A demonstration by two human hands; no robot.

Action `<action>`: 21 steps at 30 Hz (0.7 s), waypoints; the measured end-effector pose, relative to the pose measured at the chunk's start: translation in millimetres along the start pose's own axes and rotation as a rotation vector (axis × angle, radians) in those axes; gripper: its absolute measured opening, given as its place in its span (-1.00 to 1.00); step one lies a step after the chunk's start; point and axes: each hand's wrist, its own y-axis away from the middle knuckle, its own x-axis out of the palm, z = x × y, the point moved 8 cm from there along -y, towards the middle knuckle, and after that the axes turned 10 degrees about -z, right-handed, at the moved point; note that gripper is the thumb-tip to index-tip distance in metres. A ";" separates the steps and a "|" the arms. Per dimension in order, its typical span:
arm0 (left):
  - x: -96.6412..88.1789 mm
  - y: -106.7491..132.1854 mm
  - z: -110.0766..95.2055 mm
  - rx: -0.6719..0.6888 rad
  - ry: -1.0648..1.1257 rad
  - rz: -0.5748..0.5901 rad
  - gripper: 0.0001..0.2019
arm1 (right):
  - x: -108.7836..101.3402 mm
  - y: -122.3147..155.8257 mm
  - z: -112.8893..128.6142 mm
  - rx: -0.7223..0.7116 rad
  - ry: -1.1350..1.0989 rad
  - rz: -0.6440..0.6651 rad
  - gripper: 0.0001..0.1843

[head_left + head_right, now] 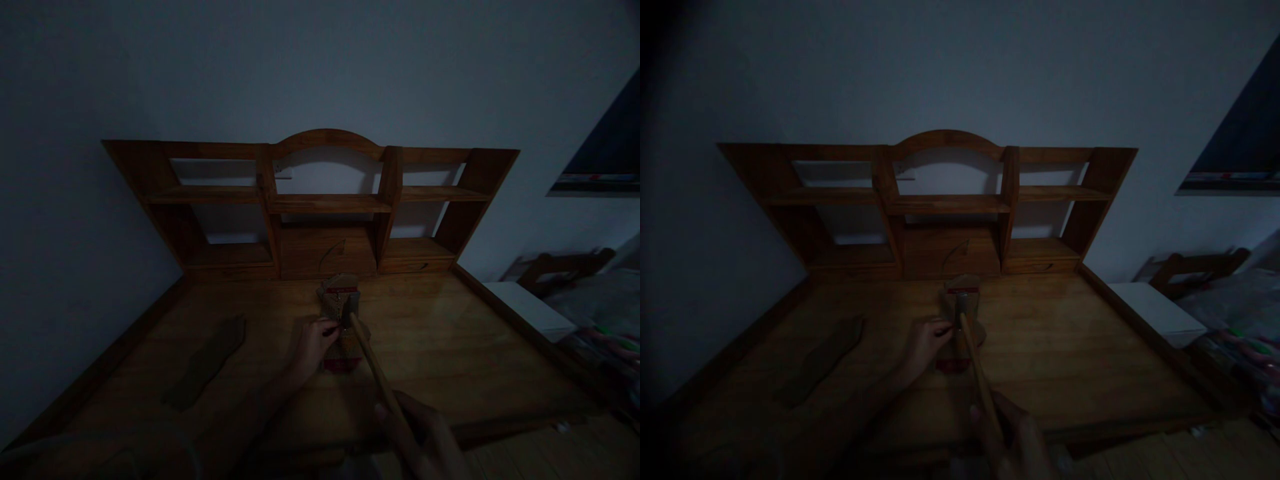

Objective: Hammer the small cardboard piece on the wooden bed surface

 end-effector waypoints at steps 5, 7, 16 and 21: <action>1.0 -0.2 0.1 -0.016 -0.019 0.015 -0.85 | -0.7 1.2 -2.1 0.032 0.005 -0.001 -0.47; 0.8 0.0 0.3 -0.012 -0.005 0.007 -0.85 | 1.7 0.9 -1.6 0.037 -0.032 0.020 -0.44; 0.5 -0.7 -0.7 -0.008 -0.004 -0.003 -0.87 | 7.4 2.3 -19.0 0.097 -0.009 0.027 -0.30; 0.1 -0.3 -3.1 0.040 0.005 -0.008 -0.87 | 7.2 0.1 -13.2 0.026 -0.041 0.008 -0.40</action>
